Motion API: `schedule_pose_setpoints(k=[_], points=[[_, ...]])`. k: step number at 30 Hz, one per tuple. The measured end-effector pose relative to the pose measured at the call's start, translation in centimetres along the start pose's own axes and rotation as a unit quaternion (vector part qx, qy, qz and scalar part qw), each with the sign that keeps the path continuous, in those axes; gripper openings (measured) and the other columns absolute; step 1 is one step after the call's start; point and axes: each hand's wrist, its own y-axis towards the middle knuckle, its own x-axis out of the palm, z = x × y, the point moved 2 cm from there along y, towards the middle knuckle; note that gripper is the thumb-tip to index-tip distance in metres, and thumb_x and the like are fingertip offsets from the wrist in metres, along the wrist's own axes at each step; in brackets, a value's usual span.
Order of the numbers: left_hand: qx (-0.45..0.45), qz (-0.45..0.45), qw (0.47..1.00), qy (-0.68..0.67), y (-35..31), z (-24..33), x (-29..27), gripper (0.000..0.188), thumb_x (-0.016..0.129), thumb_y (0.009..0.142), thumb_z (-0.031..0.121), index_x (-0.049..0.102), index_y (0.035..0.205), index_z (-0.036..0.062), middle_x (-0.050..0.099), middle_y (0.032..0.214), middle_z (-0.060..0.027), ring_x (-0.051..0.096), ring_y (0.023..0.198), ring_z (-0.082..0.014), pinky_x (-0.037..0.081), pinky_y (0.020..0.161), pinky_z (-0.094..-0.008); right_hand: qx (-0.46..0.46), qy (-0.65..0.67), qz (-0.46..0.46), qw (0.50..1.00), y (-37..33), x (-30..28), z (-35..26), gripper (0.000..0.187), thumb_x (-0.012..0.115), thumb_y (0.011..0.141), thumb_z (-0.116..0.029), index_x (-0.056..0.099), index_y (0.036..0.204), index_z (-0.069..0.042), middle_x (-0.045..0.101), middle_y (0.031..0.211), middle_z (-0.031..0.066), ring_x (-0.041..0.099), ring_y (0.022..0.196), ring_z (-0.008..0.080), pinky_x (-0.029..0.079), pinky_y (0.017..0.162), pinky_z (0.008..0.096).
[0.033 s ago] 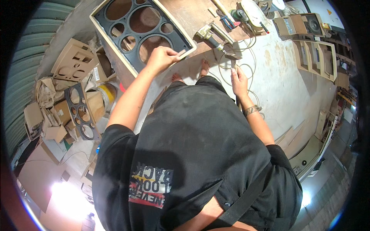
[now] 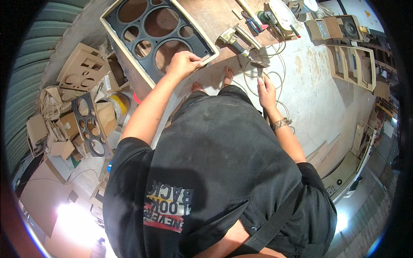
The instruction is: The person applies glue to a perforated wooden panel, fits it into a speaker enclosure, then secures a black rubber gasket around the circular cutouts using a pneumatic nail gun. The assembly is completed by fastening the gasket to the enclosure.
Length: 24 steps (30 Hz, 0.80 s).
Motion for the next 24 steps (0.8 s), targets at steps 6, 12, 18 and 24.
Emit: schedule_pose_setpoints(k=[6,12,18,24], points=[[-0.02,0.037,0.999,-0.022,1.2,2.5,2.3,0.025,0.086,0.079,0.026,0.083,0.093,0.0061,0.074,0.09,-0.0118,0.072,0.085,-0.0228,0.055,0.077,-0.0353,0.049,0.015,-0.018,0.999,-0.2,0.5,0.4,0.033,0.06,0.106,-0.027,0.066,0.126,0.0,0.052,0.074,-0.0037,0.045,0.069,0.0077,0.04,0.062,0.027],[-0.092,0.05,0.985,0.14,0.0,2.6,0.4,0.058,0.083,0.078,0.052,0.08,0.106,0.0021,0.073,0.109,-0.0201,0.071,0.105,-0.0261,0.054,0.091,-0.0388,0.011,0.013,-0.042,0.999,0.7,1.7,-1.8,0.029,0.06,0.107,-0.028,0.066,0.118,-0.002,0.05,0.073,-0.005,0.044,0.065,0.006,0.038,0.057,0.0255],[-0.191,-0.005,0.981,0.033,0.1,-0.8,1.4,0.095,0.081,0.078,0.062,0.059,0.13,-0.0151,0.067,0.122,-0.0317,0.066,0.121,-0.0339,0.05,0.103,-0.0395,0.0,-0.084,-0.111,0.99,2.1,2.7,-4.3,0.036,0.062,0.104,-0.029,0.067,0.129,-0.003,0.074,0.094,0.0139,0.068,0.083,0.0189,0.053,0.077,0.0334],[-0.19,-0.075,0.978,-0.04,0.2,-1.8,1.1,0.097,0.086,0.075,0.057,0.059,0.135,-0.0139,0.068,0.126,-0.0316,0.07,0.113,-0.0318,0.055,0.094,-0.039,-0.035,-0.13,-0.178,0.975,2.7,2.7,-4.6,0.042,0.063,0.104,-0.03,0.065,0.13,0.003,0.074,0.114,0.0228,0.071,0.107,0.0266,0.054,0.091,0.039]])
